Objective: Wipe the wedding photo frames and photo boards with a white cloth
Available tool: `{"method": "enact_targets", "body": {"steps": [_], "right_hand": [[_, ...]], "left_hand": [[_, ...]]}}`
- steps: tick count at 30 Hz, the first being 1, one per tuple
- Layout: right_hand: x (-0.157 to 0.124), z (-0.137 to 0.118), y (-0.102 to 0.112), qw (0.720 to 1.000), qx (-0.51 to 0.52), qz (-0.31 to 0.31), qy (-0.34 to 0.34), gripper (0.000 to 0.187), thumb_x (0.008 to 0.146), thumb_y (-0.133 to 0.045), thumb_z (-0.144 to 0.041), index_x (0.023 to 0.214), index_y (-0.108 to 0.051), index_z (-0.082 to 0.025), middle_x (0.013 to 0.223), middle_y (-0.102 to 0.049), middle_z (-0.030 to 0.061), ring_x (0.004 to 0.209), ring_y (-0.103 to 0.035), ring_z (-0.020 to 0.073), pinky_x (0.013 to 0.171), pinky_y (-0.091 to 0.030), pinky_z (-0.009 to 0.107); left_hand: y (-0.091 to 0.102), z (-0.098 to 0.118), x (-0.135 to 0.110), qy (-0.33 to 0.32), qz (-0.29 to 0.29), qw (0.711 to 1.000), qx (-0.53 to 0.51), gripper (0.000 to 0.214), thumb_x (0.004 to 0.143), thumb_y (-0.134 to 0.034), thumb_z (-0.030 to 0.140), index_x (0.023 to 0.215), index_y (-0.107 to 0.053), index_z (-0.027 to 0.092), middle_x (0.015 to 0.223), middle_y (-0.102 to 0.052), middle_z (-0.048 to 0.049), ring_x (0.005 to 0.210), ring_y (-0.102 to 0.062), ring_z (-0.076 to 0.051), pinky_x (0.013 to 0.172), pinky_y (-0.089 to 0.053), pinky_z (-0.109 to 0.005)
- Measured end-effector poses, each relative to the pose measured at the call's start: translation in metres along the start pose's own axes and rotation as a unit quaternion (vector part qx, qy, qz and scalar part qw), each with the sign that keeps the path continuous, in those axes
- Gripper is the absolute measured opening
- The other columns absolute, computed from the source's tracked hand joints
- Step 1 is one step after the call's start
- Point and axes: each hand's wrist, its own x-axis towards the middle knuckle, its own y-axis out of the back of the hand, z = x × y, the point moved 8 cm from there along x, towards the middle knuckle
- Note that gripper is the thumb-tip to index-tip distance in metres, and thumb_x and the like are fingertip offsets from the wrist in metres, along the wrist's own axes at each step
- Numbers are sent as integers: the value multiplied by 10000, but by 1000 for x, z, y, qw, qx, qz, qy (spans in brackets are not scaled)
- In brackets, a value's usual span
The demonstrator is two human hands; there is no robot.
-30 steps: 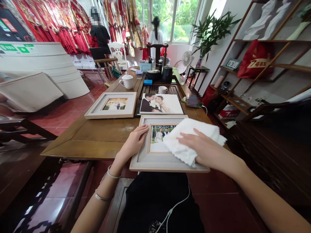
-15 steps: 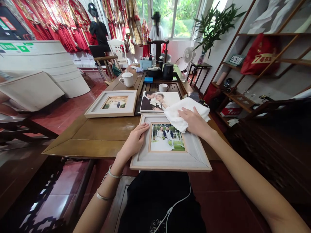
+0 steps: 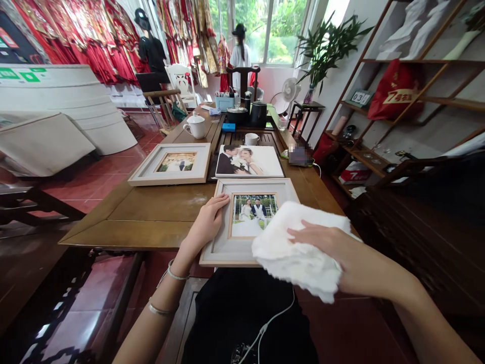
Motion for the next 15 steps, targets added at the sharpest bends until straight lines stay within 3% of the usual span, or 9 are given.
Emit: {"method": "enact_targets", "body": {"steps": [3,6,9,15], "right_hand": [[-23,-16,1,999,32,14,36,550,815,-606,-362,1351,-497,-418,1364,-574,-4,1262,-527,292,1037,-489,432],[-21,-15,-8,1000,21,-1,16,519,836,-589,-352,1343,-503,-424,1375,-563,-22,1266,-526,285,1023,-506,413],[0,-4,-12,1000,-11,1,-15,443,861,-547,-341,1303,-558,-372,1390,-550,-17,1268,-522,304,1048,-474,442],[53,23,-3,989,-128,71,-2,391,876,-458,-226,1240,-602,-221,1332,-603,77,1303,-487,274,1139,-294,541]], "left_hand": [[-1,-2,0,-2,3,1000,-2,450,863,-371,29,1220,-624,137,1320,-589,-116,1305,-472,-226,1131,-360,-464],[-1,-2,0,-5,1,1000,-7,456,862,-373,30,1226,-621,148,1325,-586,-109,1306,-471,-225,1130,-361,-469],[0,-1,0,-2,-9,1000,-4,449,870,-366,38,1232,-616,130,1338,-574,-121,1314,-461,-231,1133,-357,-462],[0,1,-1,6,-22,1000,2,432,885,-359,49,1236,-608,96,1351,-558,-136,1326,-447,-227,1145,-344,-435]]}}
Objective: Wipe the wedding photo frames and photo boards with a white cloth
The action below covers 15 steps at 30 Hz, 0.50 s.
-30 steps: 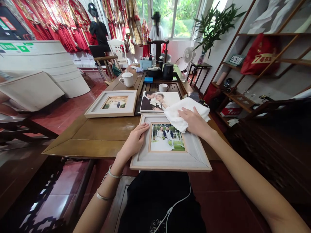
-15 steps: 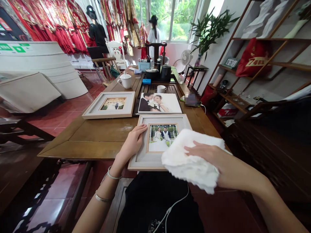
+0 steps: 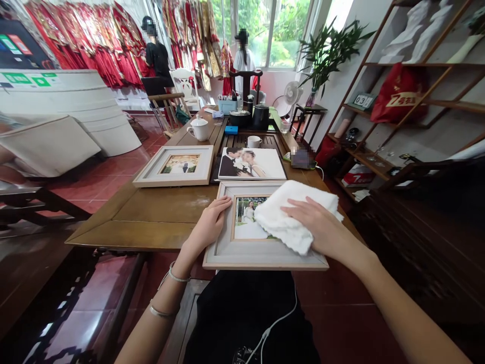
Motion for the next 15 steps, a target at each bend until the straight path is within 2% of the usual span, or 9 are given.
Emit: {"method": "enact_targets", "body": {"steps": [4,7,11,15], "right_hand": [[31,21,1,995,-76,61,-12,419,833,-439,-132,1221,-596,-143,1279,-630,141,1301,-486,280,1118,-291,554],[50,29,-2,992,-95,86,-10,462,803,-417,-75,1232,-579,-125,1248,-647,143,1314,-470,275,1120,-274,554],[60,29,-12,997,-51,61,-1,502,785,-482,-137,1284,-538,-114,1320,-596,156,1338,-440,289,1110,-270,578],[46,6,-15,999,21,8,39,519,769,-535,-178,1286,-558,-143,1361,-564,150,1308,-480,292,1138,-217,585]], "left_hand": [[0,0,-1,-4,8,1000,-2,429,891,-362,53,1233,-612,120,1350,-562,-125,1324,-450,-225,1147,-339,-443],[0,1,-1,-7,11,1000,-4,431,888,-364,47,1231,-614,125,1341,-571,-121,1319,-455,-224,1148,-337,-444],[-1,0,-1,1,10,1000,-8,430,876,-370,32,1230,-610,76,1336,-570,-143,1318,-454,-233,1151,-333,-434],[-1,-2,-1,12,27,999,-20,435,870,-362,23,1213,-624,83,1322,-583,-140,1307,-467,-226,1139,-352,-422]]}}
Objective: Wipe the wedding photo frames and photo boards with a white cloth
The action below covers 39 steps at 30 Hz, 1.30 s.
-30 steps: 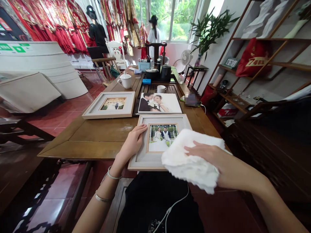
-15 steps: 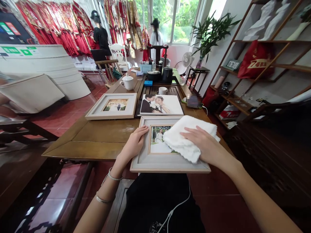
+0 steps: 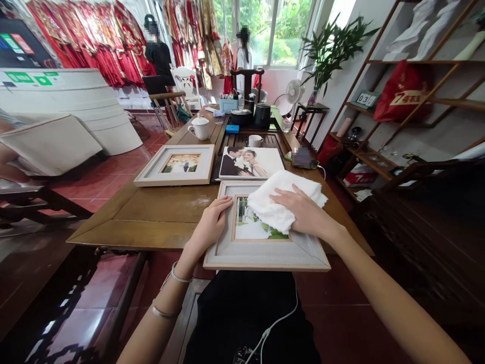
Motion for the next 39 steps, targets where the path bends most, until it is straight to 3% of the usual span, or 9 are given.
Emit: {"method": "enact_targets", "body": {"steps": [4,9,13,17,21,24,31,35,39], "right_hand": [[-32,-34,5,994,91,-64,12,463,822,-550,-246,1282,-587,-219,1373,-563,89,1283,-509,281,1157,-243,536],[-86,-33,13,979,169,-67,-88,444,850,-558,-436,1280,-597,-336,1371,-566,34,1366,-390,332,1095,-366,522],[-111,-23,30,980,191,13,-58,363,867,-563,-364,1222,-632,-379,1285,-639,35,1305,-483,298,1187,-104,544],[-126,12,45,978,144,99,-114,209,817,-619,-435,951,-761,-362,1406,-533,63,1421,-279,333,1157,-3,572],[-143,54,35,941,251,124,-192,301,778,-624,-543,781,-797,-296,1474,-447,109,1371,-374,340,1090,-297,454],[-153,78,22,906,306,159,-244,350,741,-648,-566,743,-799,-250,1430,-490,149,1280,-491,339,1015,-385,396],[-153,94,-6,921,230,155,-273,283,817,-557,-342,965,-776,-241,1440,-490,113,1312,-471,280,1052,-353,326],[-151,104,-7,944,153,128,-262,417,859,-474,-325,1239,-640,-275,1454,-480,79,1374,-389,252,1111,-307,336],[-166,91,6,950,12,156,-269,533,858,-398,-313,1385,-469,-281,1466,-459,93,1397,-339,313,1155,-235,501]], "left_hand": [[2,-1,0,2,20,1000,-21,418,875,-371,40,1181,-644,115,1287,-610,-128,1292,-485,-221,1128,-366,-417],[10,-6,-5,27,62,997,-32,423,856,-498,131,1274,-560,123,1392,-510,-152,1340,-423,-249,1134,-338,-430],[17,-24,-10,102,109,987,-61,559,817,-582,216,1355,-462,120,1407,-472,-187,1321,-434,-299,1095,-368,-467],[13,-29,-9,110,77,986,-98,528,807,-550,177,1329,-487,134,1321,-564,-163,1211,-543,-282,1037,-426,-443],[24,-22,-8,97,107,985,-90,488,807,-520,140,1296,-523,133,1303,-580,-156,1243,-516,-281,1069,-388,-448],[35,-25,-9,111,115,980,-122,514,786,-566,134,1297,-531,161,1308,-582,-137,1246,-512,-281,1054,-403,-439],[44,-74,-30,336,138,864,-348,764,551,-837,199,1250,-547,92,1155,-654,-187,964,-662,-267,854,-519,-372],[41,-75,-36,313,146,838,-422,795,471,-874,290,1187,-587,102,940,-722,-111,923,-664,-256,810,-518,-337],[45,-78,-48,317,164,818,-452,843,445,-884,313,1214,-587,136,962,-727,-90,889,-671,-239,761,-525,-306]]}}
